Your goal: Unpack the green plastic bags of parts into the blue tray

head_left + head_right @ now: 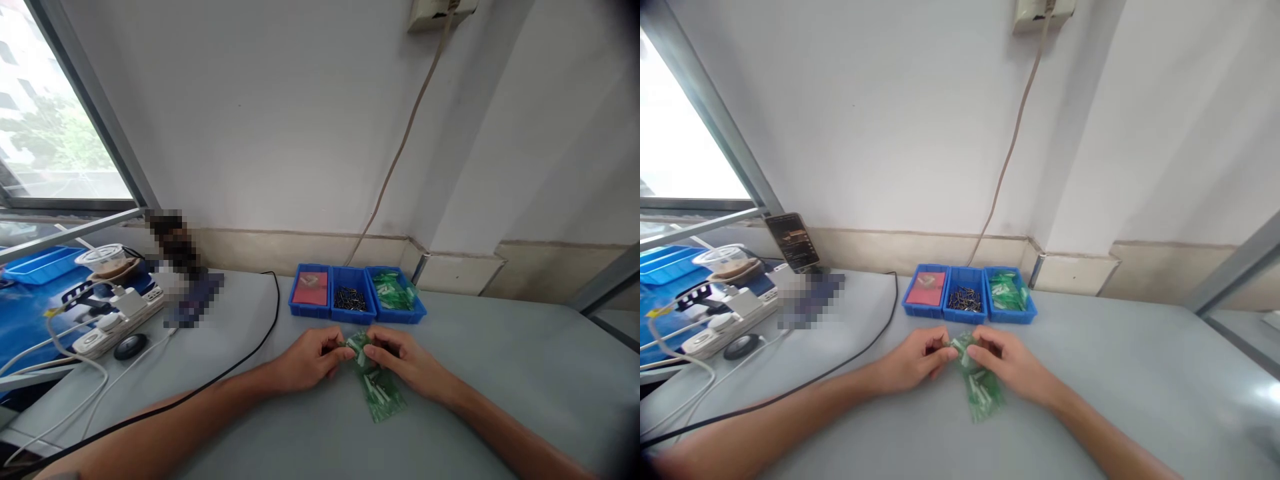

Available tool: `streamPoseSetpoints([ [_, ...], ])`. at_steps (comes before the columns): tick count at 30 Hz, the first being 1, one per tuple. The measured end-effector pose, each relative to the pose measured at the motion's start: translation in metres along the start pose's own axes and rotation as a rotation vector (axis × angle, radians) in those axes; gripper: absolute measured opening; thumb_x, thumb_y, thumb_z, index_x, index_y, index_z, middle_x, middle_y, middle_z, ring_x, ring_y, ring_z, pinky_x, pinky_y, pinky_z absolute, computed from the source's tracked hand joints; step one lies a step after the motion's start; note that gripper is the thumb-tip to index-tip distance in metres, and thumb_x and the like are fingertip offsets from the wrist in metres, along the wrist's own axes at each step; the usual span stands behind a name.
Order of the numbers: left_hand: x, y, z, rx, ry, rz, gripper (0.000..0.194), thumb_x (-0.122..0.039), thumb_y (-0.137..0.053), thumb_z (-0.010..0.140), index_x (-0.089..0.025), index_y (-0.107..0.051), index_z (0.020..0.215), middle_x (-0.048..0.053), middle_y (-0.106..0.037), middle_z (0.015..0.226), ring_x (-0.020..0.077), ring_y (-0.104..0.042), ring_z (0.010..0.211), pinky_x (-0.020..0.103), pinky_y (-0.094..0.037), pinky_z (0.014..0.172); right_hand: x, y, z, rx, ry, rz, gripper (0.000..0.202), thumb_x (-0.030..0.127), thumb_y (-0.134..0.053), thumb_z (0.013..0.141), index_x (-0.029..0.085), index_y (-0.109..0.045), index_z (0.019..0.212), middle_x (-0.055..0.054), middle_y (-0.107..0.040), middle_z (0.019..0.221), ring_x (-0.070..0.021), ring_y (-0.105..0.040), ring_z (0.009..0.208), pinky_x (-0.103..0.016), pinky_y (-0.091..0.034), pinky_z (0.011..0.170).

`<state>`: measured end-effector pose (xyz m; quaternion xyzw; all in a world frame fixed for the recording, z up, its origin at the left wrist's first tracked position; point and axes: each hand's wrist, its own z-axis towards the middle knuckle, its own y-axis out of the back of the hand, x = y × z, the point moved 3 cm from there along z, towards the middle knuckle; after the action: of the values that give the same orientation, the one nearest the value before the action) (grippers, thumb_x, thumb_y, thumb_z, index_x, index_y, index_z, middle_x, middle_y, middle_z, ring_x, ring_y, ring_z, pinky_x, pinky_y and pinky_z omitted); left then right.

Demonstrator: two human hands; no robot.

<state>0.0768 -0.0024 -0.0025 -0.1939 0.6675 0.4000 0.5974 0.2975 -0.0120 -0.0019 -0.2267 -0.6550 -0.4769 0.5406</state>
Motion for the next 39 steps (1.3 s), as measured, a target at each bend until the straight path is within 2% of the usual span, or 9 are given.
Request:
streamPoseSetpoints([
  [7,-0.008,0.001,0.000,-0.054,-0.088,0.032,0.035,-0.043,-0.056,0.107,-0.017,-0.056,0.084,-0.002,-0.060,0.073,0.0120,-0.052,0.069,0.024,-0.041,0.068,-0.004,0.002,0.001,0.007,-0.015,0.101,0.049,0.059,-0.067,0.100,0.023,-0.046,0.075,0.004,-0.045,0.074,-0.0159,-0.049,0.071,-0.030,-0.040,0.067],
  [11,-0.006,0.006,0.002,-0.109,-0.111,0.020,0.034,-0.044,-0.055,0.109,-0.016,-0.059,0.089,-0.002,-0.059,0.075,0.0123,-0.052,0.070,0.024,-0.040,0.068,-0.009,-0.001,0.001,-0.058,0.001,0.068,0.049,0.058,-0.064,0.102,0.023,-0.046,0.074,0.004,-0.045,0.073,-0.0146,-0.044,0.068,-0.029,-0.036,0.063],
  [14,-0.004,0.006,0.002,-0.074,-0.104,0.037,0.032,-0.044,-0.057,0.108,-0.016,-0.062,0.094,-0.001,-0.060,0.078,0.0124,-0.051,0.071,0.024,-0.039,0.067,-0.009,-0.003,-0.001,-0.086,0.021,0.060,0.048,0.057,-0.062,0.103,0.022,-0.046,0.074,0.003,-0.045,0.073,-0.0148,-0.041,0.068,-0.029,-0.034,0.062],
  [18,-0.002,0.005,0.001,-0.042,-0.100,0.083,0.030,-0.044,-0.060,0.106,-0.017,-0.061,0.092,-0.002,-0.062,0.080,0.0122,-0.051,0.072,0.024,-0.039,0.069,-0.006,-0.008,-0.003,-0.052,0.014,0.058,0.051,0.060,-0.062,0.102,0.023,-0.043,0.073,0.004,-0.040,0.073,-0.0144,-0.036,0.067,-0.029,-0.031,0.060],
  [22,-0.001,0.006,0.002,-0.052,-0.096,0.120,0.032,-0.042,-0.059,0.107,-0.018,-0.056,0.086,-0.003,-0.060,0.077,0.0121,-0.051,0.071,0.024,-0.039,0.068,-0.002,-0.010,-0.002,-0.022,-0.014,0.052,0.050,0.063,-0.061,0.102,0.023,-0.046,0.077,0.004,-0.039,0.075,-0.0142,-0.035,0.067,-0.029,-0.030,0.060],
  [28,0.004,0.005,0.004,-0.064,-0.051,0.053,0.034,-0.046,-0.057,0.107,-0.019,-0.051,0.087,-0.005,-0.056,0.072,0.0115,-0.048,0.066,0.024,-0.038,0.064,-0.003,-0.008,-0.001,-0.007,-0.021,0.112,0.049,0.065,-0.062,0.101,0.023,-0.049,0.079,0.004,-0.044,0.073,-0.0144,-0.043,0.066,-0.029,-0.035,0.062],
  [34,0.010,0.001,0.002,-0.049,-0.015,0.074,0.034,-0.049,-0.063,0.104,-0.017,-0.060,0.092,-0.003,-0.060,0.076,0.0115,-0.051,0.067,0.024,-0.040,0.063,-0.001,-0.007,-0.001,-0.002,-0.003,0.135,0.043,0.061,-0.063,0.103,0.021,-0.061,0.088,0.004,-0.047,0.075,-0.0130,-0.044,0.065,-0.028,-0.035,0.060],
  [39,0.009,0.001,0.004,-0.036,-0.067,0.049,0.031,-0.046,-0.056,0.108,-0.017,-0.061,0.098,-0.002,-0.059,0.083,0.0117,-0.053,0.069,0.024,-0.042,0.065,0.000,-0.006,0.000,-0.031,0.011,0.133,0.043,0.060,-0.063,0.103,0.021,-0.061,0.086,0.004,-0.048,0.074,-0.0134,-0.047,0.066,-0.028,-0.037,0.061],
])
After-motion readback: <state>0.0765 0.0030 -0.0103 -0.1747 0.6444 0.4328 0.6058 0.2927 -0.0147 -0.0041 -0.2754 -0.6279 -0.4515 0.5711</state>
